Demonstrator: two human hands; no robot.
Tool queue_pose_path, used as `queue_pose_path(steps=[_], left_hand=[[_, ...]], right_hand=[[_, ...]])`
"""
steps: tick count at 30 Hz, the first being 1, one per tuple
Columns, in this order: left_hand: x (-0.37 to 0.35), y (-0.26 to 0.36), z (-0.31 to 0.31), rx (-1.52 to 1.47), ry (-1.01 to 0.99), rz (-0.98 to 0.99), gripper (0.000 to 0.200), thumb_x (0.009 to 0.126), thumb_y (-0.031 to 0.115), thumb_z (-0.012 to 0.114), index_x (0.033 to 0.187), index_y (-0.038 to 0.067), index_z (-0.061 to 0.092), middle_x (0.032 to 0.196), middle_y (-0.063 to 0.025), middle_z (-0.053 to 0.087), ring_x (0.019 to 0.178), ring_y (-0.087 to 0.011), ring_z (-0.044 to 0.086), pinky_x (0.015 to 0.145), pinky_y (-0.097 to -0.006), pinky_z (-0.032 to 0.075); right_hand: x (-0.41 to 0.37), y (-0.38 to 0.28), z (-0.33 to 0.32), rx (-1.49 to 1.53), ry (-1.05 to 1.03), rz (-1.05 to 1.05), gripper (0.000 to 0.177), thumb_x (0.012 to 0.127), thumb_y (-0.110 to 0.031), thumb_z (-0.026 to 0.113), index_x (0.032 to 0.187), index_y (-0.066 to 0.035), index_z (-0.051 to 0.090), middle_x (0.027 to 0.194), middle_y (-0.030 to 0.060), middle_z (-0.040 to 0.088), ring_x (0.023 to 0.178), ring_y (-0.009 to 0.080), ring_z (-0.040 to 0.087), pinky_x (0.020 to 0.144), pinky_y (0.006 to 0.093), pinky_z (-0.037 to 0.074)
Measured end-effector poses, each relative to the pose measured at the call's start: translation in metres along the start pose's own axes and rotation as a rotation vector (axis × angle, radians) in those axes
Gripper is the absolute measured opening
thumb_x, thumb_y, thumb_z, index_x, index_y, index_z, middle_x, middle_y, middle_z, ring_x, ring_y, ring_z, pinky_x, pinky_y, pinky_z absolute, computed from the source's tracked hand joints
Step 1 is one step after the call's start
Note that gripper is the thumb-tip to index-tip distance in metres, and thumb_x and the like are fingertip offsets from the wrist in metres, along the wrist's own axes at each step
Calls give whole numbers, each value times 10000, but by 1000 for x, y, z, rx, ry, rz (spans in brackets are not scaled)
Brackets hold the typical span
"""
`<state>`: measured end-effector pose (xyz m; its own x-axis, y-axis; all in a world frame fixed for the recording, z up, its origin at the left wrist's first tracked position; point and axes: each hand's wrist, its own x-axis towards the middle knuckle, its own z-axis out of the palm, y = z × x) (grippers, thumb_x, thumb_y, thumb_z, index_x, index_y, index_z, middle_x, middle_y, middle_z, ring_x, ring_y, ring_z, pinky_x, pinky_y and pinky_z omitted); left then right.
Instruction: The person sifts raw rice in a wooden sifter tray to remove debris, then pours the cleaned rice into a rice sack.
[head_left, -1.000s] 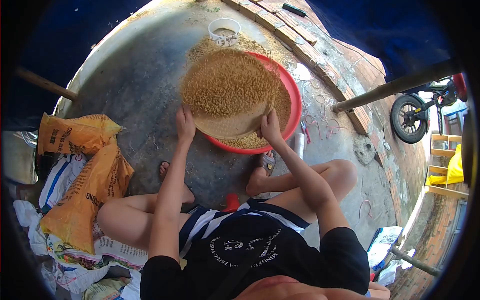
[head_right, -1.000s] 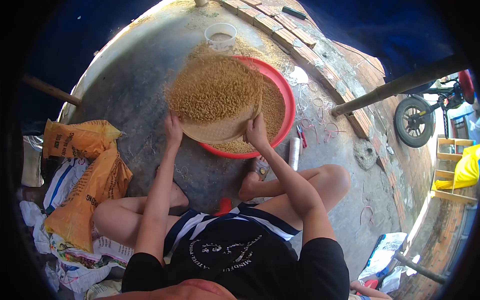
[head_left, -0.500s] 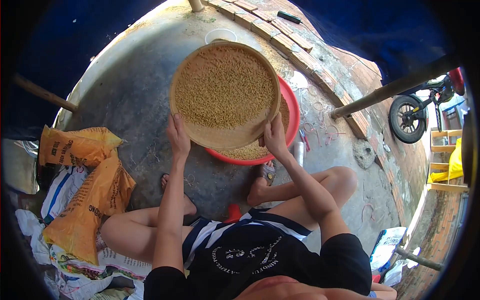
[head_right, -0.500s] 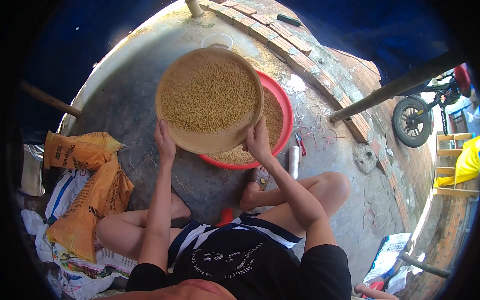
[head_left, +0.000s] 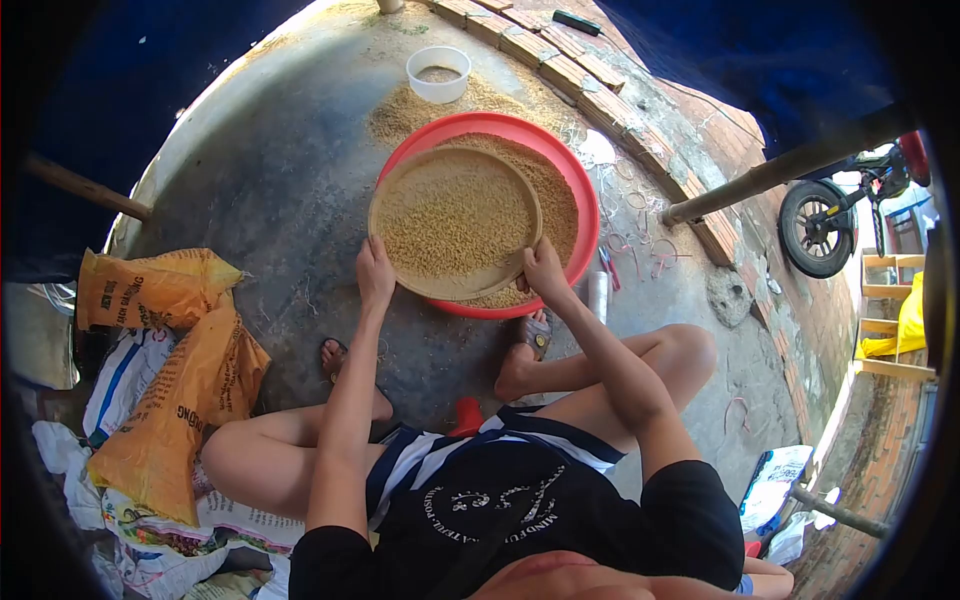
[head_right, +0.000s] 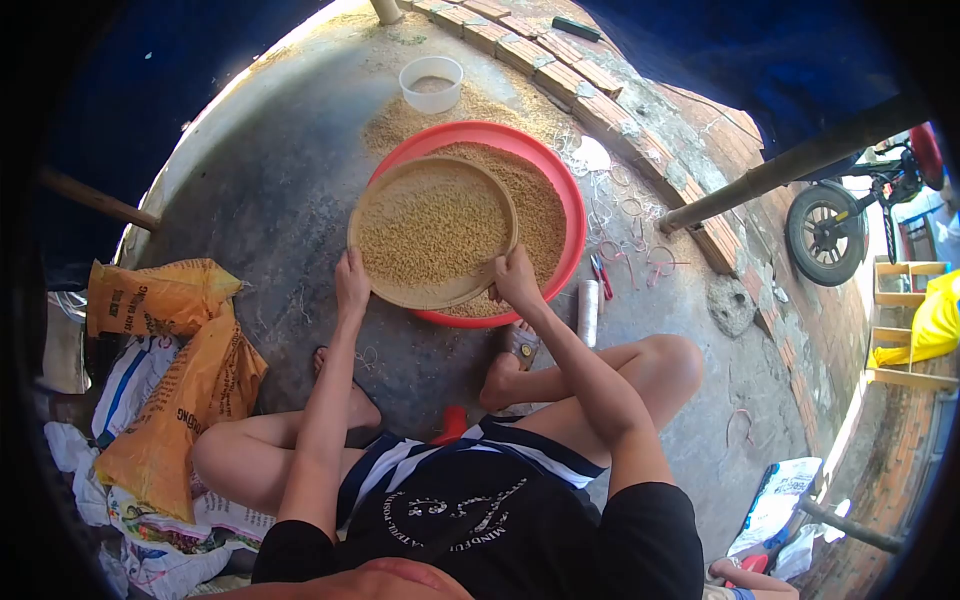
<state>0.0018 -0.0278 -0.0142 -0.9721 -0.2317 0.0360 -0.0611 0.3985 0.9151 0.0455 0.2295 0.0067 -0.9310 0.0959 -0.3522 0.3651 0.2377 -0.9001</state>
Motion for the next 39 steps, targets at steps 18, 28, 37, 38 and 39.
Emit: queue_pose_path(steps=[18, 28, 37, 38, 39], left_hand=[[1, -4, 2, 67, -289, -446, 429, 874, 296, 302, 856, -83, 503, 736, -198, 561, 760, -330, 555, 653, -395, 405], [19, -23, 3, 29, -319, -292, 379, 882, 267, 323, 881, -73, 489, 692, -148, 541, 676, -261, 539, 611, -366, 390], [26, -69, -29, -456, -352, -422, 380, 879, 277, 328, 1025, -29, 501, 857, -78, 568, 712, -153, 565, 652, -284, 457], [29, -67, -32, -462, -335, -403, 387, 876, 287, 325, 1014, -31, 496, 805, -75, 576, 657, -157, 576, 571, -273, 472], [31, -60, -32, -459, -331, -404, 387, 876, 287, 325, 1014, -31, 496, 805, -75, 576, 657, -157, 576, 571, -273, 472]], right_hand=[[-11, 27, 10, 207, -103, 302, 140, 841, -115, 307, 900, 11, 325, 607, 104, 511, 391, 152, 504, 328, 251, 424], [-20, 16, 17, 308, -8, 212, 175, 831, -105, 297, 930, 26, 358, 679, 132, 526, 418, 166, 523, 344, 249, 436], [-46, -8, 33, 317, -277, 115, 291, 852, -152, 374, 1027, 67, 296, 734, 166, 540, 485, 195, 569, 401, 261, 490], [-44, -20, 31, 339, -264, 72, 271, 854, -173, 379, 1010, 40, 318, 756, 153, 537, 488, 182, 560, 421, 262, 488], [-38, -27, 32, 365, -249, 30, 253, 857, -194, 384, 994, 14, 340, 778, 141, 533, 492, 169, 552, 441, 262, 487]])
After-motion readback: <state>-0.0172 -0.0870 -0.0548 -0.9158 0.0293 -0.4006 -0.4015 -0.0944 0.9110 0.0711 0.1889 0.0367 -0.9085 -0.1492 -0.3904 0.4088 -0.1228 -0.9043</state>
